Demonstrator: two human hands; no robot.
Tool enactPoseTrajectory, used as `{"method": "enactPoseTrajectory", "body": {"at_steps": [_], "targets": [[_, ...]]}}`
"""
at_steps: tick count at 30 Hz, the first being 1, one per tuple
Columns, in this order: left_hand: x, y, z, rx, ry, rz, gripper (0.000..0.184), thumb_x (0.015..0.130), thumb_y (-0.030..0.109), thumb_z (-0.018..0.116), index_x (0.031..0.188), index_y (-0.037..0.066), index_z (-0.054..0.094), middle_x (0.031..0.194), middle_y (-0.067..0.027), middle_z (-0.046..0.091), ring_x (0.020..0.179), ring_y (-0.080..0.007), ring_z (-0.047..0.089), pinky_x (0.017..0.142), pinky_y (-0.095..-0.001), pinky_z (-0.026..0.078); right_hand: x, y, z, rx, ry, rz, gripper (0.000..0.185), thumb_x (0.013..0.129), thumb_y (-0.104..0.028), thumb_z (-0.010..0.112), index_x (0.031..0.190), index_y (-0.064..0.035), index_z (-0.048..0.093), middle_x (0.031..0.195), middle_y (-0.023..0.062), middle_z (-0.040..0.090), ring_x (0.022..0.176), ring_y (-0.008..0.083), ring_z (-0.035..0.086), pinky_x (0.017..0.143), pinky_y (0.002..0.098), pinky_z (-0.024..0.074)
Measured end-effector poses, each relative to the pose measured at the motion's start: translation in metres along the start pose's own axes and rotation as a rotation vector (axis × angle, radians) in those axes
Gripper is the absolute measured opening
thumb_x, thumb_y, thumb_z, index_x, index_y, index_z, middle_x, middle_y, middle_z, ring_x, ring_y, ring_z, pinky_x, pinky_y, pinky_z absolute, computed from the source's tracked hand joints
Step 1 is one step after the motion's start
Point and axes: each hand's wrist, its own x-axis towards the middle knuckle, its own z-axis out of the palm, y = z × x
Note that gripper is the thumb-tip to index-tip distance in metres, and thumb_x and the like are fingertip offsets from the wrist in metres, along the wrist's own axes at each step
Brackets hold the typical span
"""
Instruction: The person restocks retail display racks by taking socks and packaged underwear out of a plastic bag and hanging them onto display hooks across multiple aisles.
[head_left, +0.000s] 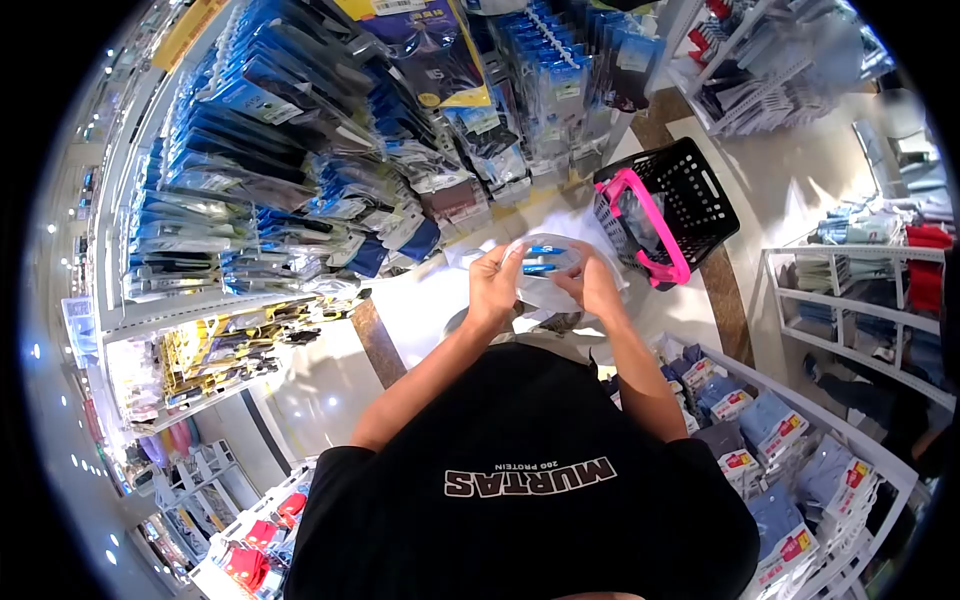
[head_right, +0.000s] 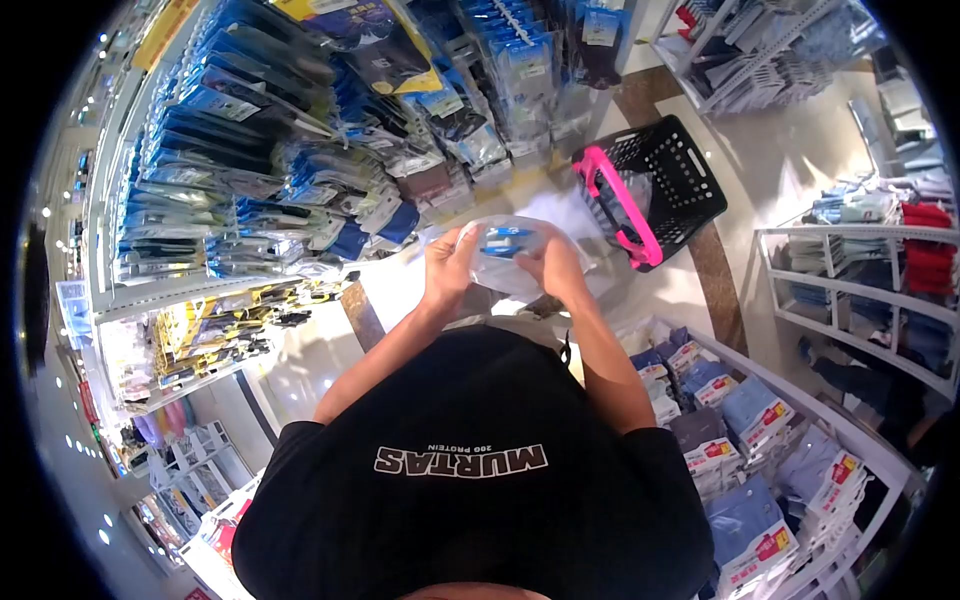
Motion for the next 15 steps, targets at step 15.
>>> {"method": "enactPoseTrajectory", "body": {"at_steps": [15], "targets": [[0.070, 0.000, -0.030, 0.031, -0.135, -0.165, 0.026, 0.099, 0.025, 0.060, 0.097, 0.002, 0.072, 0.065, 0.0084, 0.053, 0.056, -0.0012, 0.040, 0.049, -0.0223, 0.031, 0.054, -0.079, -0.056, 0.268, 0.233, -0.218, 0.024, 0.089, -0.008, 0.068, 0.112, -0.0007, 0.065, 0.083, 0.0005, 0.066, 0.068, 0.0054, 0.059, 0.061, 0.0217, 0.0467]]}}
